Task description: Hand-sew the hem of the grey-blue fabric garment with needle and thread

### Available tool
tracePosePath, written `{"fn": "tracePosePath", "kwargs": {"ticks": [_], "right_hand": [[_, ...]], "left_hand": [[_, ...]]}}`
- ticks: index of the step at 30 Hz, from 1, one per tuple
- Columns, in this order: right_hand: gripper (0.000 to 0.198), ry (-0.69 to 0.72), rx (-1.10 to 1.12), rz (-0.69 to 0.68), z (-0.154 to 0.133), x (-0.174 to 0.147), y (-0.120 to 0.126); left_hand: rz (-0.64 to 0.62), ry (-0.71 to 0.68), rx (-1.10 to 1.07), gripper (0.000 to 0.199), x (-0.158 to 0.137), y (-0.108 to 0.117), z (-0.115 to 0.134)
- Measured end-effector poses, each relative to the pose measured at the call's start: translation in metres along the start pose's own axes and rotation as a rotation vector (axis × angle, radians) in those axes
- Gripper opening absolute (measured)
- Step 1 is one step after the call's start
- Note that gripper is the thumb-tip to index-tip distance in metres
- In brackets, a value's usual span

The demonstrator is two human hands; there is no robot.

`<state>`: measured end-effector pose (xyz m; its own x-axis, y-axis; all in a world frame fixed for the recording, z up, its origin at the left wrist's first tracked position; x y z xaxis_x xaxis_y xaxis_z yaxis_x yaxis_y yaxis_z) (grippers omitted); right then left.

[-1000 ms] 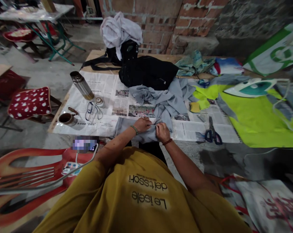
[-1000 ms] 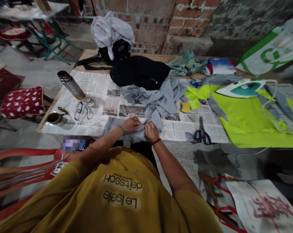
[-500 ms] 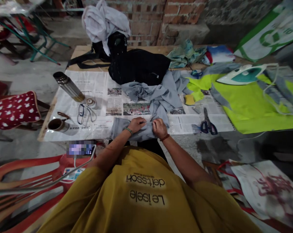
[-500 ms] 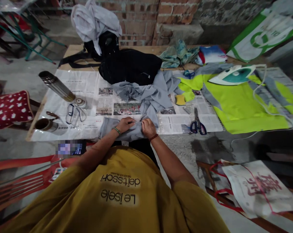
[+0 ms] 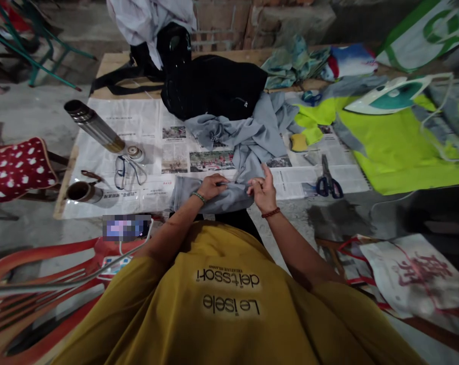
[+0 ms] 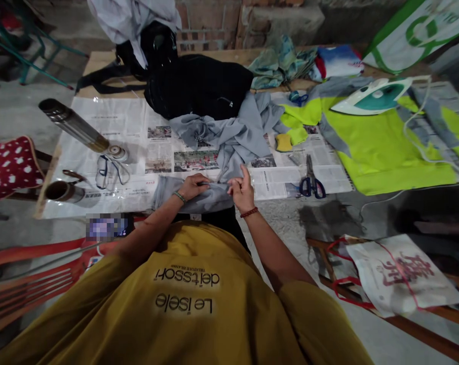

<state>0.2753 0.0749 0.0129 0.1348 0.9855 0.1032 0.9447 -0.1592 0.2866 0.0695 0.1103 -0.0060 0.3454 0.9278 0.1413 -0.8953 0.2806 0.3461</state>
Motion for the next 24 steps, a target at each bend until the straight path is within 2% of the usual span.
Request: {"fn": "tracePosePath", "kwargs": {"ticks": [3,6,9,11,14,17,24], "right_hand": [[0.047,-0.08,-0.012,-0.128,-0.002,-0.029,-0.013],[0.038,-0.042,-0.123,-0.238,-0.009,-0.05,-0.025],[0.035,0.083,-0.245,-0.238,-0.021,-0.056,-0.027],[0.035,0.111,-0.277,-0.197,-0.023,-0.055,-0.024],[0.035,0.012,-0.232,-0.174,-0.015,-0.052,-0.021],[0.036,-0.098,-0.167,-0.244,-0.005,-0.055,-0.028],[0.034,-0.193,-0.117,-0.274,-0.008,-0.058,-0.038]], "left_hand": [[-0.022,0.001,0.023,0.01,-0.001,-0.002,0.003],[-0.033,0.004,0.02,0.007,-0.001,-0.004,0.003],[-0.024,-0.007,0.008,0.007,-0.001,-0.003,0.003],[-0.025,-0.019,-0.004,0.006,-0.002,-0.002,0.003],[-0.032,-0.029,-0.012,0.006,-0.003,-0.001,0.004],[-0.043,-0.033,-0.016,0.007,-0.003,-0.001,0.005],[-0.047,-0.036,-0.05,0.007,-0.004,0.0,0.008]]}}
Point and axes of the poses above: each hand's wrist, its own x-axis towards the middle knuckle, its own y-axis out of the back of the hand, z = x × y, the point moved 9 cm from there along x, towards the middle knuckle, and after that the axes turned 7 degrees about -x, right-handed, at the moved point
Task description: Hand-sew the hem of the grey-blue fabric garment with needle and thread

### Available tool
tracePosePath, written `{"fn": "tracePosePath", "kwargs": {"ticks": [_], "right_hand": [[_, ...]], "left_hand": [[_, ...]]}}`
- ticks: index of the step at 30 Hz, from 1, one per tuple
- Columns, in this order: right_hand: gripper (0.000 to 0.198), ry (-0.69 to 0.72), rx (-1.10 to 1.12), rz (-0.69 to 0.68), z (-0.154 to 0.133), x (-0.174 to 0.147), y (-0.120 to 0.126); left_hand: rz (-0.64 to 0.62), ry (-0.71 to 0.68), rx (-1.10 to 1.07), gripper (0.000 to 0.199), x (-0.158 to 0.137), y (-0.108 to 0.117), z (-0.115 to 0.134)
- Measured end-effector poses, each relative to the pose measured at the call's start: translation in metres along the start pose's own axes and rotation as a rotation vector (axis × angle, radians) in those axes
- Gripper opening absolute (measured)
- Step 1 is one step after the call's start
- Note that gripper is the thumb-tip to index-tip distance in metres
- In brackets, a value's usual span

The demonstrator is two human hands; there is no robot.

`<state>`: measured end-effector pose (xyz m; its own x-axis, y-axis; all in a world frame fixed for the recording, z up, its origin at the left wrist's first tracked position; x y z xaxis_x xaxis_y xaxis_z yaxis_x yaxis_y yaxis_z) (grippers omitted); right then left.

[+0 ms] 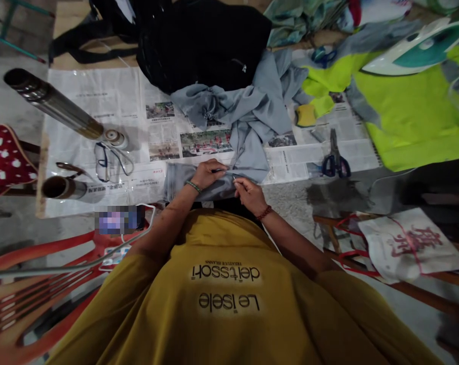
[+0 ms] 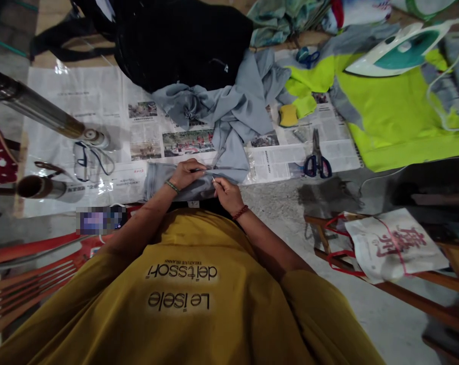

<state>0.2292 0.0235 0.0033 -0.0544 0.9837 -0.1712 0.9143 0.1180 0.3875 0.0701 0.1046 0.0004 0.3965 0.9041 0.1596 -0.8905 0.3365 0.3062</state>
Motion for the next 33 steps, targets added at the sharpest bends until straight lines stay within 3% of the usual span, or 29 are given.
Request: {"fn": "tracePosePath", "kwargs": {"ticks": [6,11,18,24,28,33], "right_hand": [[0.042,-0.252,0.238,-0.085,0.015,0.006,-0.01],[0.048,-0.334,0.306,0.056,0.024,0.006,0.001],[0.049,-0.291,0.299,0.01,0.015,-0.008,-0.008],[0.05,-0.245,0.27,0.065,0.014,-0.021,-0.015],[0.044,-0.137,0.106,-0.047,0.0,-0.01,-0.021],[0.035,-0.041,-0.043,-0.04,-0.013,0.006,-0.016]], "left_hand": [[0.001,-0.016,-0.014,0.008,-0.001,0.002,0.005],[0.008,-0.012,-0.015,0.008,-0.001,0.001,0.003],[0.011,-0.021,-0.039,0.009,-0.001,0.002,0.005],[0.009,-0.017,-0.04,0.01,-0.001,0.002,0.002],[0.009,-0.019,-0.03,0.01,0.0,0.002,0.001],[0.003,-0.012,-0.033,0.011,-0.001,0.002,0.003]]}}
Point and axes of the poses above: each hand's wrist, its own x-axis towards the middle knuckle, its own y-axis out of the back of the hand, z = x × y, the point moved 9 cm from there along x, towards the middle knuckle, and after that the axes turned 7 degrees about -x, right-handed, at the moved point
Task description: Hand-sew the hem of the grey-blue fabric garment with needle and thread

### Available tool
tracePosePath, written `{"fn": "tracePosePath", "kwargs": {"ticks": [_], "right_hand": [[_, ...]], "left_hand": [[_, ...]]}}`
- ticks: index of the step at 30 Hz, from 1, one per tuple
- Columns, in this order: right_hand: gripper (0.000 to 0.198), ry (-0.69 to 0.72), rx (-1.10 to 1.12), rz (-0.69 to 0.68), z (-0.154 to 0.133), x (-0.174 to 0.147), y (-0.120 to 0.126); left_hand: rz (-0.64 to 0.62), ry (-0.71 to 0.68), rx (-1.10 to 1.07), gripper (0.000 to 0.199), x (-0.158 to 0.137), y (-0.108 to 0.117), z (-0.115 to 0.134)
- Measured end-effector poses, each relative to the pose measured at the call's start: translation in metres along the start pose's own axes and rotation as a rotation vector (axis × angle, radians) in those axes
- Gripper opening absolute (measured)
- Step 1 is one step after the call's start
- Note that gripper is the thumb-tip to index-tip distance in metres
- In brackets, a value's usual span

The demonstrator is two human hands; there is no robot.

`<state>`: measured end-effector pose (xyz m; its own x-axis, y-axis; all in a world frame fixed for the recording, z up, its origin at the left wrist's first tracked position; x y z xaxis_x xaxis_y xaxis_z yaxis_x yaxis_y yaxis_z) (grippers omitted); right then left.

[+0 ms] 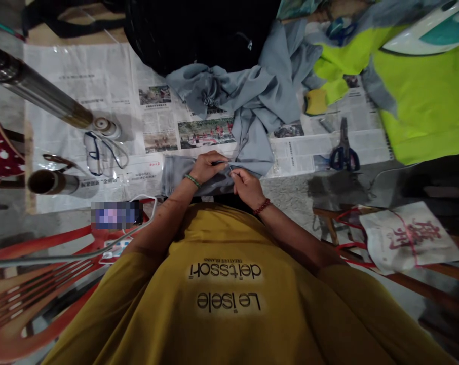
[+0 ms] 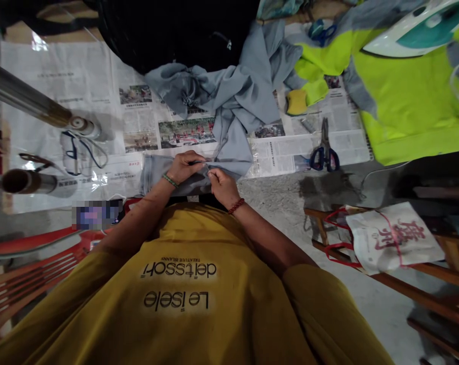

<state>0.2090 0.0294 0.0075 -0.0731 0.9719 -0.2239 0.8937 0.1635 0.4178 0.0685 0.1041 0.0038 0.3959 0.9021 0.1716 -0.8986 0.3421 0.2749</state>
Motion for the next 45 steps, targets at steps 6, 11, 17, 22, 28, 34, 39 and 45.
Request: {"fn": "tracePosePath", "kwargs": {"ticks": [6,11,17,22,28,34,39,45], "right_hand": [[0.031,0.046,-0.06,0.044,0.0,0.004,0.002],[0.026,0.017,-0.056,0.046,0.003,0.006,0.002],[0.028,0.027,-0.084,0.039,-0.004,0.004,0.002],[0.023,0.049,-0.14,0.023,-0.006,0.005,0.001],[0.02,0.02,-0.063,0.052,0.0,0.011,-0.001],[0.022,-0.032,-0.005,0.033,0.004,0.013,-0.004],[0.027,-0.027,-0.012,0.011,0.004,0.012,-0.005],[0.025,0.038,-0.124,0.023,-0.003,0.007,-0.001]], "left_hand": [[-0.004,0.009,-0.005,0.012,0.0,-0.001,-0.001],[0.001,-0.005,-0.018,0.015,0.0,-0.002,-0.002],[0.013,-0.021,-0.054,0.015,0.001,-0.001,-0.002],[0.021,-0.027,-0.082,0.024,0.001,-0.001,-0.005],[0.038,-0.029,-0.096,0.03,0.001,-0.001,-0.004],[0.024,0.004,-0.071,0.023,0.001,0.0,-0.005],[0.022,-0.003,-0.059,0.017,0.001,0.0,-0.003],[0.03,-0.015,-0.061,0.015,0.001,0.0,-0.003]]}}
Point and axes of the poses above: each hand's wrist, its own x-axis towards the middle knuckle, its own y-axis out of the back of the hand, z = x × y, the point moved 9 cm from there along x, towards the middle knuckle, and after that the axes turned 7 degrees about -x, right-handed, at the moved point
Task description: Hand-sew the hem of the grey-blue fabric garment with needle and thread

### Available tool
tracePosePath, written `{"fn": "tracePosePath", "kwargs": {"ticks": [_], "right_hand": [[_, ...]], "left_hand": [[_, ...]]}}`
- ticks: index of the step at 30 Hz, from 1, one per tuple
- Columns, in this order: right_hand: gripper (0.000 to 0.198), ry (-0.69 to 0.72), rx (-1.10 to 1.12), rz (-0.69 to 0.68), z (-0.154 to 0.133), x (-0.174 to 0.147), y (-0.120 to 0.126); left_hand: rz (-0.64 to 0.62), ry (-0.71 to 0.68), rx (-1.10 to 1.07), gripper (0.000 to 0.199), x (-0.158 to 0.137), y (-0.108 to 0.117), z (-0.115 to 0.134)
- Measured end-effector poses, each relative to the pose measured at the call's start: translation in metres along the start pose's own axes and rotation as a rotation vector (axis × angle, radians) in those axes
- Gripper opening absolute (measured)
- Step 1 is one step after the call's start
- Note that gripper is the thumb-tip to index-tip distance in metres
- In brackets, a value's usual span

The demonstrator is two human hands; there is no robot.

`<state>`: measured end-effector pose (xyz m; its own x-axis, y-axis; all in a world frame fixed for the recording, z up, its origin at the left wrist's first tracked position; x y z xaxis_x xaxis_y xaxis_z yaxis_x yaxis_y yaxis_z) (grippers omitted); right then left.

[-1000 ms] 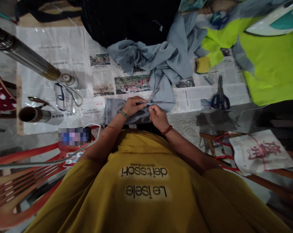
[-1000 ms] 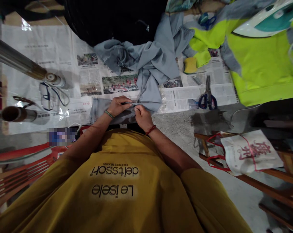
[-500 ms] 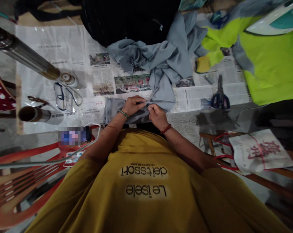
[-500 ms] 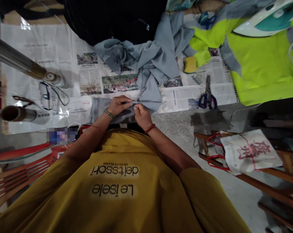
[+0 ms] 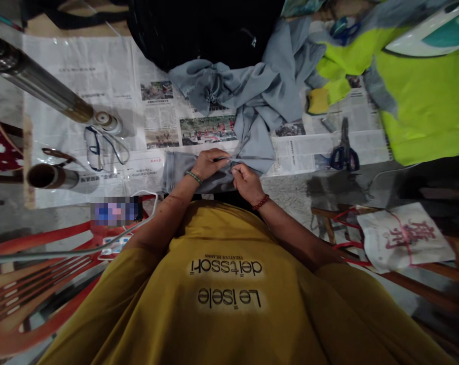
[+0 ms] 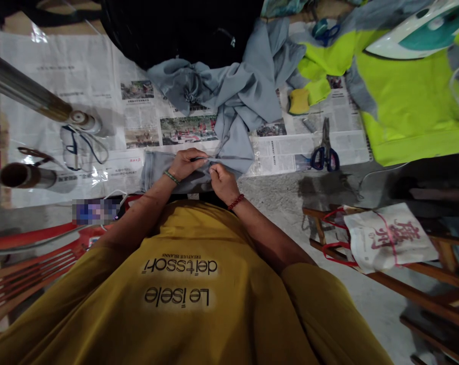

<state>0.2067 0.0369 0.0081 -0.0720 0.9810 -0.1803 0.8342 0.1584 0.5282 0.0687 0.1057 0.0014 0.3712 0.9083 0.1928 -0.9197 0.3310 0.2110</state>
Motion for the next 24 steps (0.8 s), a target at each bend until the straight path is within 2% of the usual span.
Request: {"fn": "tracePosePath", "kwargs": {"ticks": [14,24], "right_hand": [[0.026,0.009,-0.018,-0.008,-0.001,0.004,-0.003],[0.034,-0.078,0.099,-0.034,0.007,0.009,-0.01]], "left_hand": [[0.005,0.006,-0.022,0.021,0.001,0.001,-0.002],[0.017,0.037,-0.029,0.025,0.001,0.001,-0.003]]}}
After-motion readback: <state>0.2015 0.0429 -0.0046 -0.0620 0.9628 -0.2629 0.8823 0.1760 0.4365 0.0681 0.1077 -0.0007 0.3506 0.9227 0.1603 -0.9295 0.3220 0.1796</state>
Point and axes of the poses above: each hand's wrist, its own x-axis towards the middle knuckle, its own y-axis out of the back of the hand, z = x × y, the point moved 9 cm from there along x, towards the middle knuckle, and after that the axes turned 7 degrees about -x, right-handed, at the moved point
